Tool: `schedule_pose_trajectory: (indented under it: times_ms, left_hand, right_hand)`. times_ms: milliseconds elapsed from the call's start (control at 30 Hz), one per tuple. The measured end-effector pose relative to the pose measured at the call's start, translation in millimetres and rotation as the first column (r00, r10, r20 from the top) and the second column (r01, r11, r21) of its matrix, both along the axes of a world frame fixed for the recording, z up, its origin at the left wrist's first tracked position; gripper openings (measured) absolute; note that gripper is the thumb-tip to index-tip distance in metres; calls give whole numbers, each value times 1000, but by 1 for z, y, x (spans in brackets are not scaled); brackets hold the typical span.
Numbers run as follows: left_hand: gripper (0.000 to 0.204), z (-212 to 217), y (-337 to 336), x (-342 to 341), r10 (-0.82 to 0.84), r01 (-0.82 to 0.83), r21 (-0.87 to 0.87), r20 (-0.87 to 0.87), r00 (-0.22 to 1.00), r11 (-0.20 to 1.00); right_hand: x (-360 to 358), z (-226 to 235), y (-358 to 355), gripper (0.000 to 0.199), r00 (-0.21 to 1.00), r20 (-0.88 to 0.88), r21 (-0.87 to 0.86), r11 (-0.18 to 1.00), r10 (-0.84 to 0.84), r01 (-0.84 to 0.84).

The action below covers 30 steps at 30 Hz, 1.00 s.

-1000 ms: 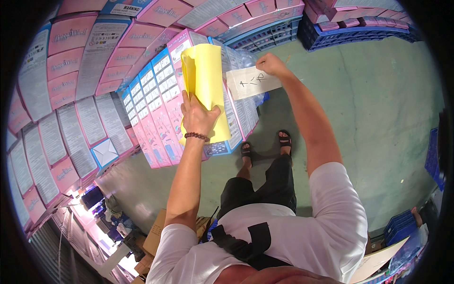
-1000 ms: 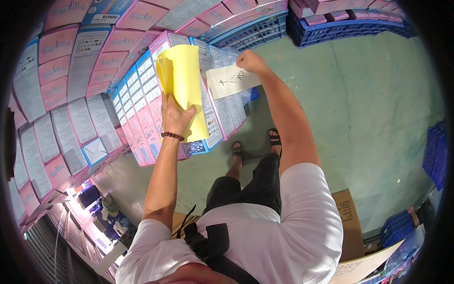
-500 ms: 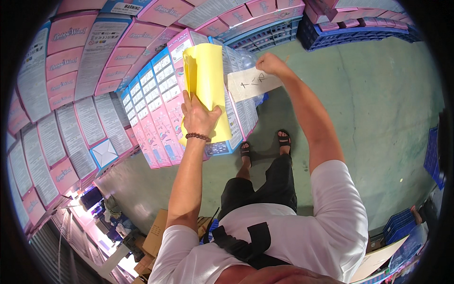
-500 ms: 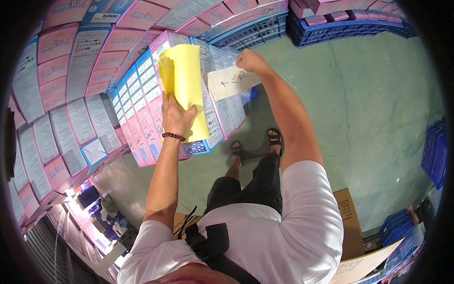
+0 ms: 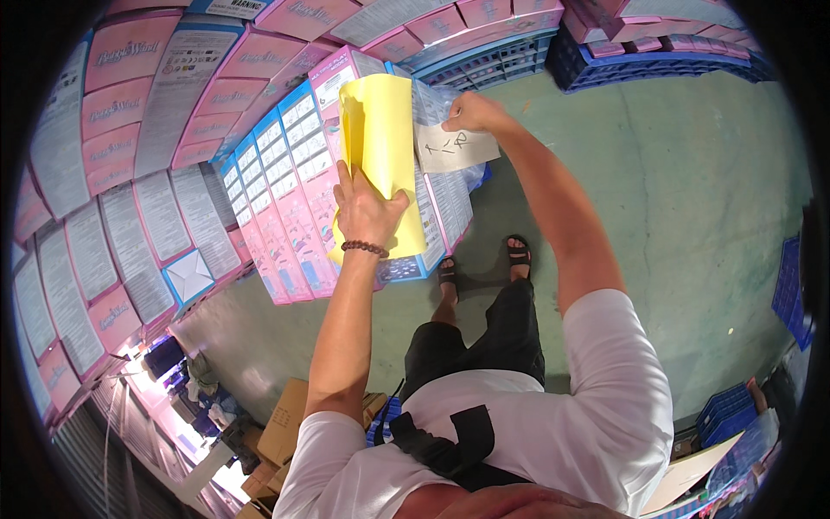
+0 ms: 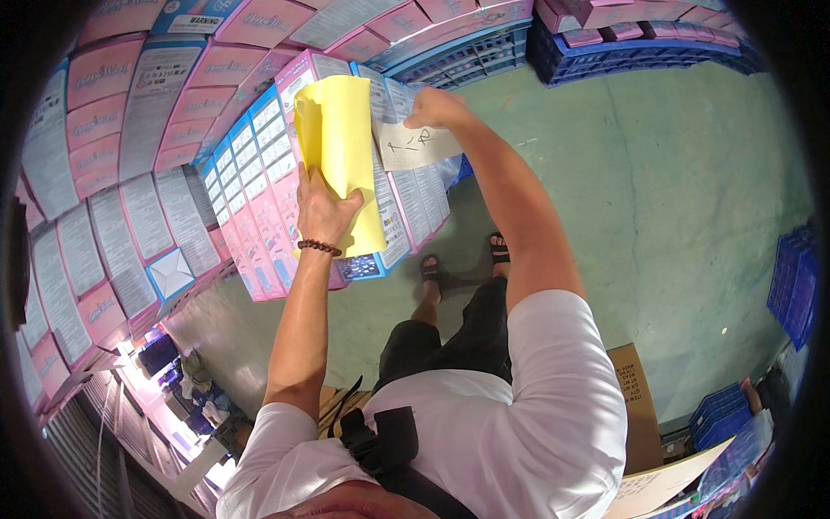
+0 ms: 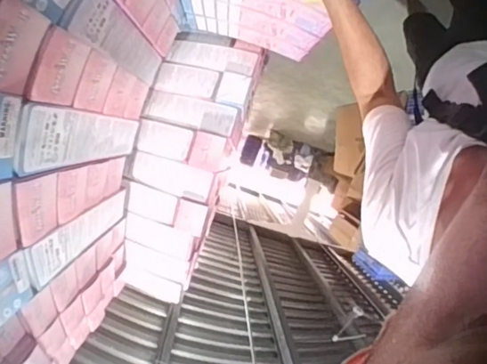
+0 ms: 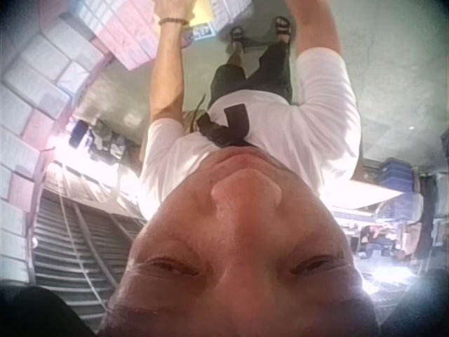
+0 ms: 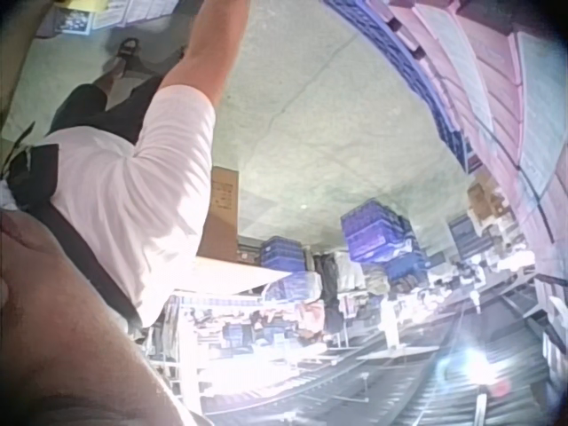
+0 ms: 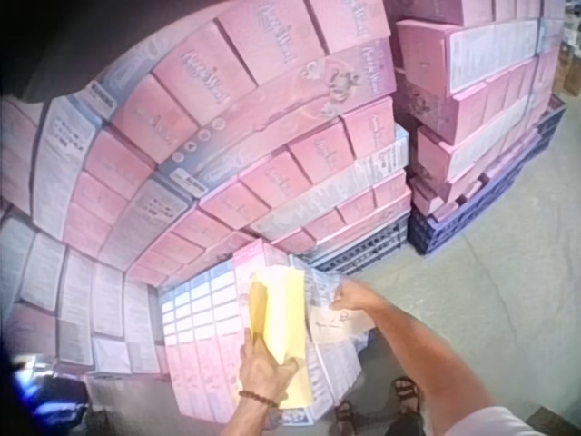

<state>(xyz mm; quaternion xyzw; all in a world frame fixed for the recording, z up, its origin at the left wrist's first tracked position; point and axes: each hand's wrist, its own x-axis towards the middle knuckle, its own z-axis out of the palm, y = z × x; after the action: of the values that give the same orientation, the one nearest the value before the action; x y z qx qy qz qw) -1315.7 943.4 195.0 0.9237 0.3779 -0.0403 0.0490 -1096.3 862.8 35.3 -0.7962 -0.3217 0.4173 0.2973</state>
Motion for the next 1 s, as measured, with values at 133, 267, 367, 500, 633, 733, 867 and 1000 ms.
schedule_pose_trajectory:
  times_ms: [133,267,367,500,633,733,867,1000]
  left_hand:
    - [76,3,-3,3,2,-2,-5,-17,1000,1000]
    - [75,5,-4,4,-5,5,-5,-9,1000,1000]
    - [74,2,-2,2,-6,6,0,-12,1000,1000]
    - [81,-3,1,0,0,0,6,-8,1000,1000]
    - [78,-3,0,0,-1,2,24,-22,1000,1000]
    - [73,-1,-2,1,-5,6,30,-32,999,1000]
    - [78,-1,-1,0,1,-1,13,-20,1000,1000]
    - [80,-4,1,-1,13,-13,-3,-18,1000,1000]
  right_hand:
    - [-8,2,-5,51,980,166,-63,993,114,-104]
    - [-29,-15,7,70,980,191,-44,998,62,-54]
    - [-49,-31,16,79,1000,-4,162,987,-22,23]
    - [-77,-31,25,79,944,153,242,938,-291,250]
    - [-81,-20,20,63,924,93,263,904,-372,337]
    - [-78,-23,8,45,950,-83,322,894,-302,312]
    - [-88,-34,8,31,865,-418,339,836,-275,430]
    - [-97,-37,21,27,679,-679,247,784,-279,569]
